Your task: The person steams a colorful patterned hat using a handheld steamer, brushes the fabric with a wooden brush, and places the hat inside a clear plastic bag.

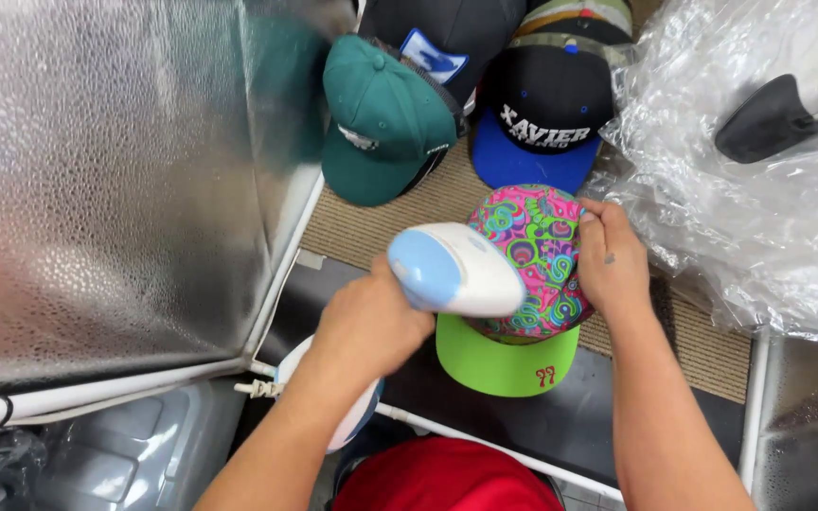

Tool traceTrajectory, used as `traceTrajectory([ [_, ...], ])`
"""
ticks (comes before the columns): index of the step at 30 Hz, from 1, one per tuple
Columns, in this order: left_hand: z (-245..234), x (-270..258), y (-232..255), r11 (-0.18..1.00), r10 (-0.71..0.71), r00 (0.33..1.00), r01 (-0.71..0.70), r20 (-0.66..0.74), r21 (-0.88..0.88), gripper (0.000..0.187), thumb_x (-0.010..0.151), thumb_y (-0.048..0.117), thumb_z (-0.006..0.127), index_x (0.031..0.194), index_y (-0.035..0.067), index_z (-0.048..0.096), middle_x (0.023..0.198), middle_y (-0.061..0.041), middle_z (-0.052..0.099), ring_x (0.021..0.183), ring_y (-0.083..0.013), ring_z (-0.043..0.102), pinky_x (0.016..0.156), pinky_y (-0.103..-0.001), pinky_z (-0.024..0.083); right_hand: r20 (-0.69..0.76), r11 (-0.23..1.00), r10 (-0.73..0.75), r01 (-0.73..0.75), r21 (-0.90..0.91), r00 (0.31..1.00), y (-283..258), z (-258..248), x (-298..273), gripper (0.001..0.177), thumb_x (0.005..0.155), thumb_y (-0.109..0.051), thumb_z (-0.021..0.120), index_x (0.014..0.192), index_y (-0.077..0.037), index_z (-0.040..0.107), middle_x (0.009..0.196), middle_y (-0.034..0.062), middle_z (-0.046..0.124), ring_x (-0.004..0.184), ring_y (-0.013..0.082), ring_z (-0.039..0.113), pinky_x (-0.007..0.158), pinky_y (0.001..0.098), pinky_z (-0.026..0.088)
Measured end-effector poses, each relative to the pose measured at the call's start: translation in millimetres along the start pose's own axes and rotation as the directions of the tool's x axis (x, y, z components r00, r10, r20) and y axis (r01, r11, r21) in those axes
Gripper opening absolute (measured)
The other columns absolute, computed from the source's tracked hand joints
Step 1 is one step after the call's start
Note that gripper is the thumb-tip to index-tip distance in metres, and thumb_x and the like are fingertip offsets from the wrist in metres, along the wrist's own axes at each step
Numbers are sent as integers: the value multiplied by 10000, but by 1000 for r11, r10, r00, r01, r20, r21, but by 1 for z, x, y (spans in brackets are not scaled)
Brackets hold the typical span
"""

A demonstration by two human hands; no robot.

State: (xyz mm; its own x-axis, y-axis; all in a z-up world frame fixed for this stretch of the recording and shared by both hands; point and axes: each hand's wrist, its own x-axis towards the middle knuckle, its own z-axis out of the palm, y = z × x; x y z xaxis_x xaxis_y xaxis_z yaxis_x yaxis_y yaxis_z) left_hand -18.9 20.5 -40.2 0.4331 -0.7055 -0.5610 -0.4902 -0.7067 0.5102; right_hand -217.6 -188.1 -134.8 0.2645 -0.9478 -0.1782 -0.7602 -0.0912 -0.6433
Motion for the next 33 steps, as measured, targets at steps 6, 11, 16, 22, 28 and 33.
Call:
traceTrajectory([
  [6,12,44,-42,942,-50,998,63,48,-328,815,741,358,764,1396,-70,535,1299,-299,659,1276,-458,599,1060,-572,500,24,996,35,-33,-82,999,-1,8,17,422,1036,-477,422,1334,-244,609,1263,260,658,1290,447,541,1105,571,404],
  [11,53,45,-78,711,-88,975,203,202,-674,436,687,130,772,1067,-72,699,628,-162,638,523,-270,685,534,-380,600,57,997,25,-20,-74,998,-22,4,2,491,1034,-525,417,1371,-230,619,1293,285,643,1307,477,521,1129,580,378],
  [16,54,82,-82,590,-19,982,162,187,-791,362,691,113,799,966,-90,681,583,-170,601,467,-261,648,474,-381,561,93,996,14,-6,-94,996,-23,4,5,534,1026,-577,414,1380,-234,622,1320,262,636,1326,455,511,1146,574,363],
  [22,62,79,-94,598,-14,969,205,245,-775,410,678,96,804,1016,-93,671,561,-174,598,445,-281,653,470,-389,580,85,995,48,-40,-93,995,-28,2,5,533,1029,-583,396,1384,-252,615,1312,262,633,1335,450,500,1146,569,362],
  [28,60,77,-95,685,-41,960,230,278,-691,468,689,100,790,1103,-86,674,595,-137,639,470,-242,676,509,-348,592,73,993,31,-22,-114,997,-33,3,3,500,1036,-573,408,1337,-260,657,1260,279,664,1305,478,524,1127,577,380],
  [33,53,125,-87,584,7,979,163,205,-795,444,654,49,786,1061,-84,672,548,-179,585,424,-292,636,449,-392,582,90,986,85,-71,-153,992,-29,5,5,533,1027,-583,399,1362,-239,630,1263,287,654,1304,480,525,1113,592,390],
])
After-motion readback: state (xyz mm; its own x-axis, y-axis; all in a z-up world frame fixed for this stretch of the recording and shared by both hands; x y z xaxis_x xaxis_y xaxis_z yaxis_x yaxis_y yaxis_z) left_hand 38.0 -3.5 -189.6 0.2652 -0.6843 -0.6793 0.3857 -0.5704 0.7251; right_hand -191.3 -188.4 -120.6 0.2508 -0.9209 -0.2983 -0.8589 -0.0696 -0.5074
